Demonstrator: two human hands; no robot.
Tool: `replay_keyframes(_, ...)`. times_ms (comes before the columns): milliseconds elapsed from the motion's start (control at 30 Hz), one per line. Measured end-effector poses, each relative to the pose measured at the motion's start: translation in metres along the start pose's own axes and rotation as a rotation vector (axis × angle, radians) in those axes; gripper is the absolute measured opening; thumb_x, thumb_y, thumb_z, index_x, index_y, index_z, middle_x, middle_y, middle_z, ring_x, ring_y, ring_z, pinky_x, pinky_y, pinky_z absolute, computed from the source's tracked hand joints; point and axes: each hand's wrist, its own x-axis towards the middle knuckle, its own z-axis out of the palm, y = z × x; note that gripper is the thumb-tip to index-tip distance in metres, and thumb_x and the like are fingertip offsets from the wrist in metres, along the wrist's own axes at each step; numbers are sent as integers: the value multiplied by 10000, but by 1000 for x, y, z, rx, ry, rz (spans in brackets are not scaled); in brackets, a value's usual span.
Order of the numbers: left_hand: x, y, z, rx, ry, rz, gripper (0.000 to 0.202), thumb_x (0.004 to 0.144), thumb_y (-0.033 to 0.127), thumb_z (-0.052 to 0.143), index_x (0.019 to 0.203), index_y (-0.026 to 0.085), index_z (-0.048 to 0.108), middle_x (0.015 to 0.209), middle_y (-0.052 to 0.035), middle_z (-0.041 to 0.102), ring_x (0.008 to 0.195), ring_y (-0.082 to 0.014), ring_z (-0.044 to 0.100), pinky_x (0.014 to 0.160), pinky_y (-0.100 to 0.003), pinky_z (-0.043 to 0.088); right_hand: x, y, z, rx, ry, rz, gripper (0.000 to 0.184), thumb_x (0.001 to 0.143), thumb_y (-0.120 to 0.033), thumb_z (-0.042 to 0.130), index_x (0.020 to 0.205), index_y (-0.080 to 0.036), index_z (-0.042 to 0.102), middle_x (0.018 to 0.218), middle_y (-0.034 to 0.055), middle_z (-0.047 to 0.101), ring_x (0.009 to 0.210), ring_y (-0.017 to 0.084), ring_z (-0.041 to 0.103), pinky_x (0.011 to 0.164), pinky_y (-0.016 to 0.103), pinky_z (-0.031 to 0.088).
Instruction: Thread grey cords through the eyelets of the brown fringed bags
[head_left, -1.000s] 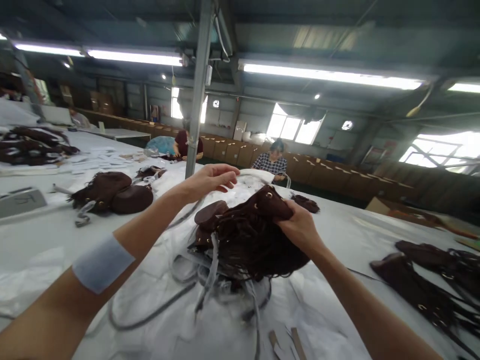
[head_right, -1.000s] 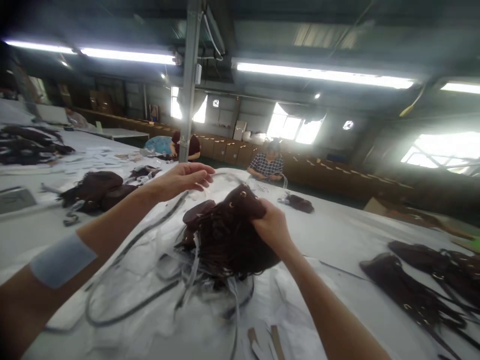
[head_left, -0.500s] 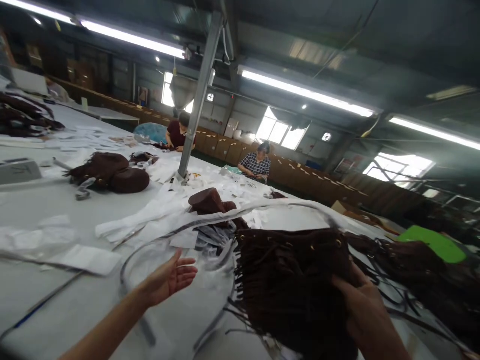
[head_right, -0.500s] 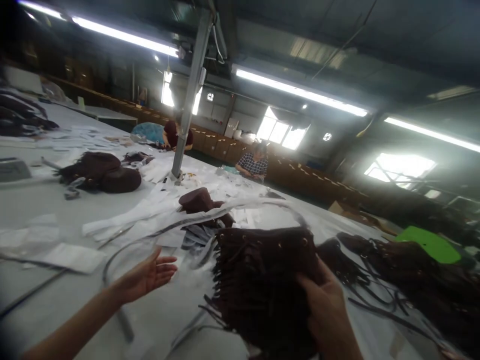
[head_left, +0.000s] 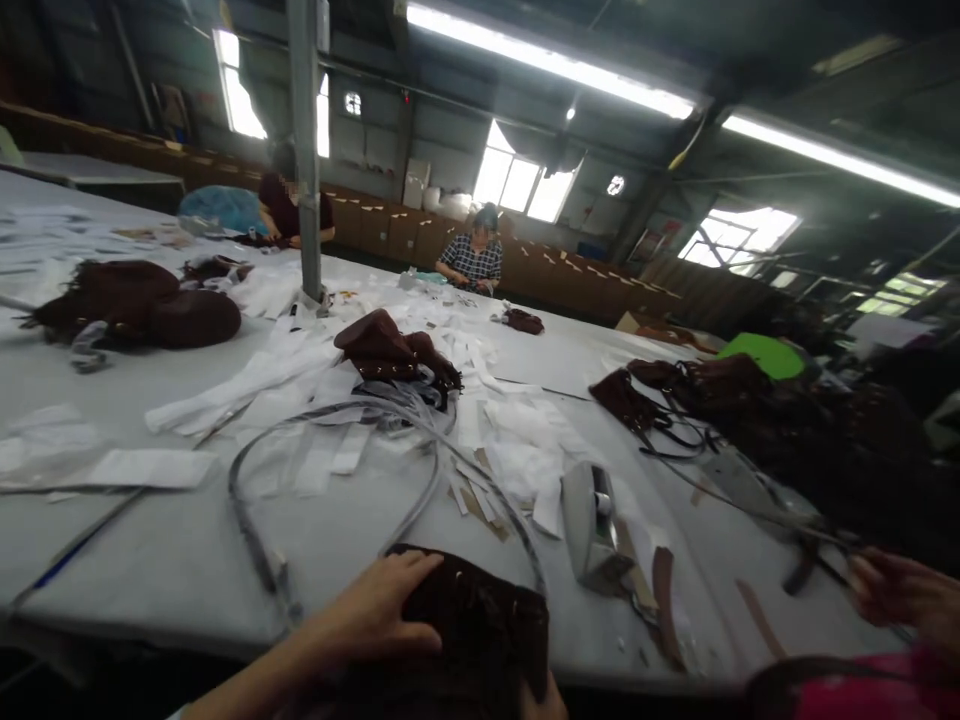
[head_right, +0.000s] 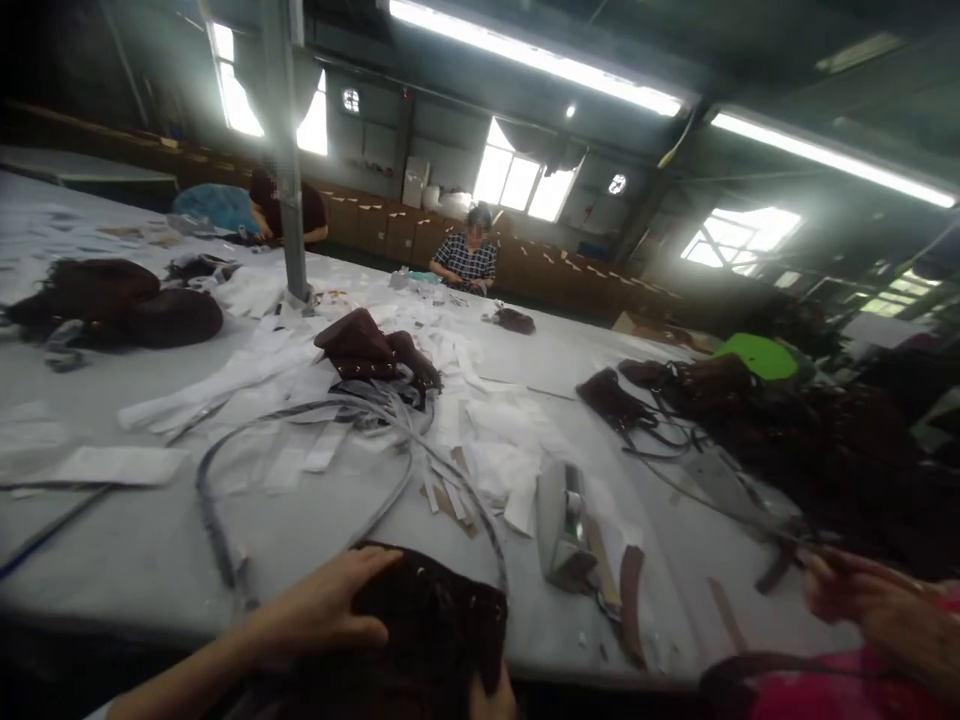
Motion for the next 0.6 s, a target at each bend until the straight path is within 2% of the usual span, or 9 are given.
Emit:
replay_keyframes(33, -8, -4, 13, 155, -3, 13, 798, 611, 372, 784, 1341, 228, 496, 1380, -143, 486, 1242, -364, 437, 1053, -497, 319, 1, 8, 2, -1, 16, 12, 759, 557, -692, 590, 1113, -180, 665, 842, 112, 739, 949, 368, 659, 738, 395, 547)
replay_keyframes(100, -19, -14, 36, 386, 21, 51, 751, 637, 285, 765, 1337, 256, 497, 1422, -142, 433, 1285, -380, 370, 1076, -559, 243, 2, 22, 9, 2, 40, 26, 802, 582, -712, 546, 1100, -109, 652, 829, 146, 734, 894, 358, 669, 724, 378, 539)
replay_keyframes(167, -20, -27, 49, 470, 22, 159, 631, 709, 201, 691, 1308, 305, 519, 1421, -115, 432, 1295, -347, 358, 1090, -588, 180, 0, 33, 18, -10, 59, 17, 813, 643, -698, 498, 1167, -84, 599, 885, 170, 728, 874, 350, 671, 721, 378, 527)
replay_keyframes(267, -12, -42, 50, 389, -19, 314, 523, 752, 170, 639, 1241, 344, 575, 1395, -88, 456, 1288, -318, 366, 1100, -606, 107, -10, 45, 33, -40, 86, -24, 818, 729, -651, 461, 1313, -78, 460, 980, 188, 710, 896, 349, 668, 740, 385, 508)
replay_keyframes(367, -5, -46, 40, 243, -66, 345, 459, 763, 226, 651, 1197, 368, 612, 1386, -63, 475, 1287, -321, 372, 1113, -589, 99, -22, 49, 34, -34, 33, -57, 845, 735, -685, 465, 1357, -115, 410, 979, 164, 712, 913, 347, 667, 739, 382, 506)
replay_keyframes(433, -5, -44, 33, 203, -68, 350, 470, 758, 223, 656, 1199, 377, 611, 1395, -58, 473, 1299, -324, 372, 1119, -578, 104, -24, 44, 19, -27, -46, -91, 810, 715, -729, 470, 1288, -158, 503, 997, 146, 711, 947, 345, 659, 757, 374, 506)
replay_keyframes(500, -7, -41, 28, 189, -64, 363, 517, 746, 193, 659, 1224, 377, 592, 1413, -61, 460, 1307, -324, 379, 1122, -573, 112, -18, 32, -9, -55, -134, -144, 688, 713, -741, 478, 1115, -206, 638, 983, 115, 718, 959, 338, 654, 775, 356, 499)
replay_keyframes(533, -9, -39, 27, 179, -73, 365, 544, 738, 181, 664, 1239, 376, 580, 1423, -63, 450, 1308, -323, 384, 1122, -570, 120, -10, 22, -27, -94, -160, -167, 609, 731, -729, 476, 1005, -227, 686, 905, 95, 731, 916, 330, 663, 761, 348, 496)
replay_keyframes(600, -10, -37, 26, 149, -105, 348, 565, 737, 178, 668, 1258, 371, 564, 1440, -67, 431, 1312, -322, 386, 1124, -565, 131, 12, -2, -63, -180, -74, -219, 553, 752, -719, 460, 814, -233, 717, 711, 83, 713, 792, 315, 666, 724, 350, 487)
